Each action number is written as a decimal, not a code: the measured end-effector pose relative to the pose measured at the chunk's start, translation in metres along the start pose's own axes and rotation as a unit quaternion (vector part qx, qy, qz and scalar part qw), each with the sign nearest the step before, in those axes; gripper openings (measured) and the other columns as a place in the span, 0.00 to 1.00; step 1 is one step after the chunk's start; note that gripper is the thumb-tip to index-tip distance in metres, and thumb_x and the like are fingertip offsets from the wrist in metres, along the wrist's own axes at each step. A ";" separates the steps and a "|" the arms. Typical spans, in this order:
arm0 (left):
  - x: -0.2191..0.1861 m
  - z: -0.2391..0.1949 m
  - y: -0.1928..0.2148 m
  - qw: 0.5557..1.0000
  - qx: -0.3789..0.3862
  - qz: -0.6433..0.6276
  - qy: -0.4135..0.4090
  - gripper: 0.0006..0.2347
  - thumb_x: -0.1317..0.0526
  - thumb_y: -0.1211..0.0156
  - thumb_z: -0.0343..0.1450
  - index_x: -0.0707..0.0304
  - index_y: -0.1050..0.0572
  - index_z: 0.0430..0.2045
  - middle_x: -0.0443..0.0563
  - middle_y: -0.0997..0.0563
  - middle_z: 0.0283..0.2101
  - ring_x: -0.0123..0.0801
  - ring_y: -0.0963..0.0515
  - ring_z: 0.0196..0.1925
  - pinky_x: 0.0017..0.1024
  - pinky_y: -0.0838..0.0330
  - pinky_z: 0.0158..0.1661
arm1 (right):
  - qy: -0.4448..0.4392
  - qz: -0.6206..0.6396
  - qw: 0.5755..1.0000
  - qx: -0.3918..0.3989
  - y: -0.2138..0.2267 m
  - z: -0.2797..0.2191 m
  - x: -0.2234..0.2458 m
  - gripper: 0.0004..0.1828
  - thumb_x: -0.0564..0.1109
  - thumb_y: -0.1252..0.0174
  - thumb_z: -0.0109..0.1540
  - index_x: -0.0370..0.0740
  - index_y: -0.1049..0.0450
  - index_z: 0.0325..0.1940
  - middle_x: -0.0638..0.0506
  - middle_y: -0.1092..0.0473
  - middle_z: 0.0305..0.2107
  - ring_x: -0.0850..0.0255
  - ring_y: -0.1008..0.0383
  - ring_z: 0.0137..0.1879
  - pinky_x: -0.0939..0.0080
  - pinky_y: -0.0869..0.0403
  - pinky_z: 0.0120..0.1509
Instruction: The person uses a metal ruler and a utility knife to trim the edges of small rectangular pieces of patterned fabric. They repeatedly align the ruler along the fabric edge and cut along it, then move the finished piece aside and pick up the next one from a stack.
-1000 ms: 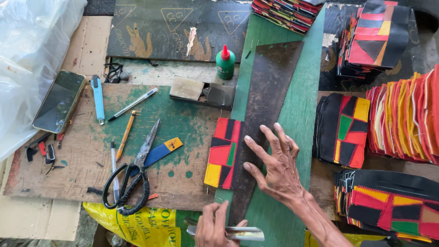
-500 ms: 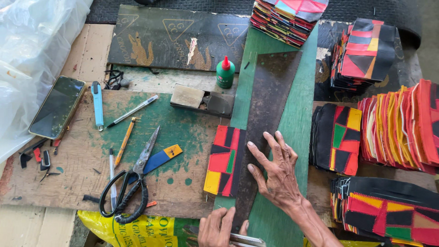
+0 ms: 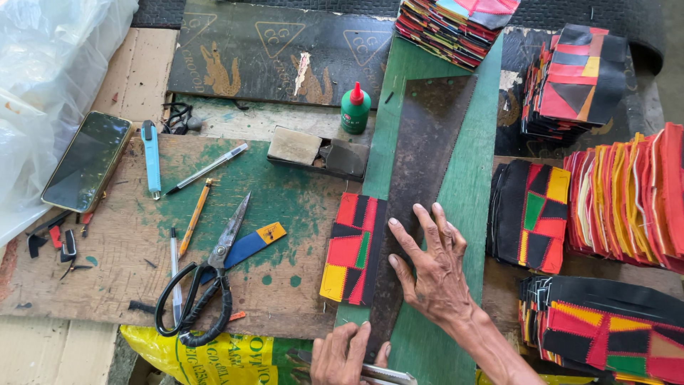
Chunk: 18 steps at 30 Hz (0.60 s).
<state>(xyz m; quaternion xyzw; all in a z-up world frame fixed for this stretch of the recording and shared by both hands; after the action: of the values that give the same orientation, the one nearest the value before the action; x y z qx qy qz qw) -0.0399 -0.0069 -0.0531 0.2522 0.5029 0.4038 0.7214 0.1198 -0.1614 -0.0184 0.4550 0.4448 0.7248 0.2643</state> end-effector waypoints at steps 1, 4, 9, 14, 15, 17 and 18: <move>-0.001 0.000 0.001 1.000 -0.001 -0.002 0.002 0.19 0.55 0.25 0.58 0.67 0.18 0.37 0.56 0.22 0.34 0.40 0.19 0.31 0.37 0.32 0.29 | 0.002 -0.007 1.000 0.003 0.000 0.000 0.000 0.31 0.51 0.40 0.60 0.51 0.32 0.68 0.37 0.46 0.69 0.39 0.54 0.78 0.37 0.55 0.74; -0.002 0.002 0.001 1.000 -0.007 -0.007 0.008 0.19 0.55 0.25 0.58 0.67 0.18 0.37 0.56 0.21 0.35 0.41 0.19 0.32 0.37 0.31 0.30 | 0.005 -0.003 1.000 0.001 0.001 0.001 -0.001 0.31 0.52 0.39 0.59 0.51 0.31 0.68 0.38 0.46 0.69 0.39 0.54 0.78 0.36 0.56 0.75; -0.001 0.001 0.001 1.000 -0.009 0.003 -0.011 0.19 0.55 0.26 0.59 0.67 0.19 0.38 0.55 0.21 0.35 0.40 0.19 0.31 0.36 0.31 0.30 | 0.002 0.010 1.000 -0.006 0.000 0.001 -0.002 0.31 0.52 0.39 0.60 0.52 0.31 0.68 0.38 0.46 0.70 0.39 0.54 0.78 0.36 0.56 0.75; 0.000 0.000 0.000 0.999 -0.025 0.008 -0.023 0.18 0.55 0.25 0.59 0.67 0.18 0.37 0.54 0.20 0.35 0.38 0.22 0.29 0.35 0.33 0.29 | -0.003 0.012 1.000 -0.003 -0.001 0.000 -0.003 0.31 0.52 0.39 0.60 0.52 0.31 0.68 0.38 0.46 0.70 0.40 0.54 0.78 0.37 0.56 0.76; 0.000 0.000 0.000 0.999 -0.030 0.009 -0.027 0.18 0.55 0.25 0.59 0.66 0.18 0.37 0.54 0.20 0.35 0.38 0.22 0.28 0.35 0.34 0.28 | -0.004 0.012 1.000 -0.003 -0.001 0.000 -0.003 0.31 0.52 0.39 0.60 0.52 0.31 0.68 0.38 0.46 0.70 0.40 0.54 0.78 0.37 0.56 0.76; 0.000 0.000 -0.001 0.999 -0.024 0.008 -0.031 0.18 0.55 0.25 0.60 0.67 0.18 0.37 0.54 0.20 0.35 0.37 0.22 0.28 0.35 0.34 0.28 | -0.005 0.012 1.000 -0.003 0.000 0.000 -0.003 0.31 0.52 0.39 0.60 0.52 0.31 0.68 0.38 0.46 0.70 0.40 0.54 0.78 0.37 0.56 0.76; 0.001 0.000 -0.001 0.999 -0.021 0.008 -0.033 0.18 0.55 0.25 0.60 0.67 0.18 0.37 0.54 0.20 0.35 0.37 0.22 0.28 0.35 0.34 0.28 | -0.005 0.012 1.000 -0.004 0.000 0.000 -0.003 0.31 0.52 0.39 0.60 0.52 0.31 0.68 0.38 0.46 0.70 0.40 0.54 0.78 0.37 0.56 0.76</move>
<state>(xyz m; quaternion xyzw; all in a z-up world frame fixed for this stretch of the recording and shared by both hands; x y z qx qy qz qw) -0.0391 -0.0069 -0.0540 0.2538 0.4684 0.4119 0.7393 0.1215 -0.1638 -0.0199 0.4632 0.4352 0.7271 0.2595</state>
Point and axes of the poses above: each hand's wrist, its own z-axis towards the middle knuckle, its own y-axis out of the back of the hand, x = y × z, the point moved 3 cm from there along z, towards the middle knuckle
